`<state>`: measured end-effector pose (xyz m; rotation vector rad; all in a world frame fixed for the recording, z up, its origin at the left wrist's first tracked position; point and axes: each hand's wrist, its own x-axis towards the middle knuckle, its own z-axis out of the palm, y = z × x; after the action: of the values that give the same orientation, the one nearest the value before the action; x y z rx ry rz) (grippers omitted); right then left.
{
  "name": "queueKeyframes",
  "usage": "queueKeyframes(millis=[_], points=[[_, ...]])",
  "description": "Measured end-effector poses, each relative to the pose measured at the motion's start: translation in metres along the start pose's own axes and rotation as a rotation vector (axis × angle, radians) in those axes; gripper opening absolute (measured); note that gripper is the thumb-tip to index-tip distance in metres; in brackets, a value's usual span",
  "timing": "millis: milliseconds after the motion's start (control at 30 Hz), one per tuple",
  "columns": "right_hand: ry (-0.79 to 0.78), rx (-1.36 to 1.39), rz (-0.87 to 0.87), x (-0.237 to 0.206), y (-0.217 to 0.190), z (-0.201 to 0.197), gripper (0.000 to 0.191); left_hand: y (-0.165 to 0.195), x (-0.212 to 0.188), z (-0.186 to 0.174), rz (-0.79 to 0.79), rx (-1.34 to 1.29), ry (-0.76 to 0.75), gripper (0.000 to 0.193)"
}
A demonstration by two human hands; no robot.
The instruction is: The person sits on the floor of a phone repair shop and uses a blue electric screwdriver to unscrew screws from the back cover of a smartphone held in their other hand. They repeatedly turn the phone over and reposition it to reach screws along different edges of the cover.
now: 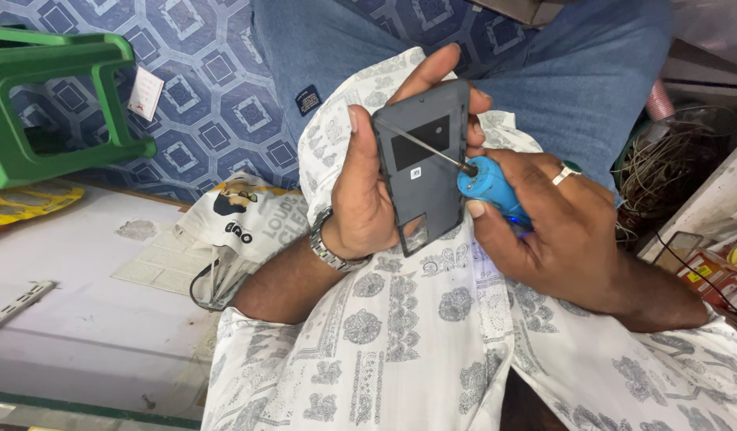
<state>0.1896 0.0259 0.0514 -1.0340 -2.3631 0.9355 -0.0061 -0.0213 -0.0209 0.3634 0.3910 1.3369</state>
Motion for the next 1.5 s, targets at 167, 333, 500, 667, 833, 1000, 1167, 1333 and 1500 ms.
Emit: queueKeyframes(millis=[167,333,500,667,833,1000,1167,1333,1500], points=[[-0.003,0.018,-0.008,-0.0006,0.0010,0.0011,0.038,0.0007,0.0004,-0.0004,-0.010,0.003,-0.001,0.081],[-0.001,0.008,0.006,0.0012,0.0023,0.0025,0.039,0.0015,0.0005,-0.0005,-0.015,0.017,0.012,0.082],[-0.014,0.016,0.008,0.0007,0.0021,0.0021,0.039,0.0005,0.0009,-0.0007,-0.016,0.009,0.022,0.083],[0.000,0.036,-0.010,0.0009,0.0023,0.0047,0.038,0.0010,0.0006,-0.0024,-0.015,0.043,0.022,0.085],[-0.010,0.041,-0.009,0.0006,0.0019,0.0055,0.039,0.0015,-0.0004,-0.0037,-0.004,0.065,0.024,0.084],[-0.005,0.017,0.002,0.0007,0.0019,0.0051,0.040,0.0006,-0.0015,-0.0026,-0.003,0.068,0.029,0.082],[0.005,0.021,-0.002,0.0024,0.0014,0.0050,0.039,0.0008,0.0001,-0.0023,-0.007,0.048,0.031,0.082],[0.001,0.037,0.001,0.0052,0.0013,0.0052,0.038,0.0035,0.0011,-0.0019,-0.007,0.051,0.033,0.083],[0.011,0.053,-0.018,0.0050,0.0018,0.0056,0.037,0.0046,0.0019,-0.0017,-0.007,0.057,0.033,0.083]])
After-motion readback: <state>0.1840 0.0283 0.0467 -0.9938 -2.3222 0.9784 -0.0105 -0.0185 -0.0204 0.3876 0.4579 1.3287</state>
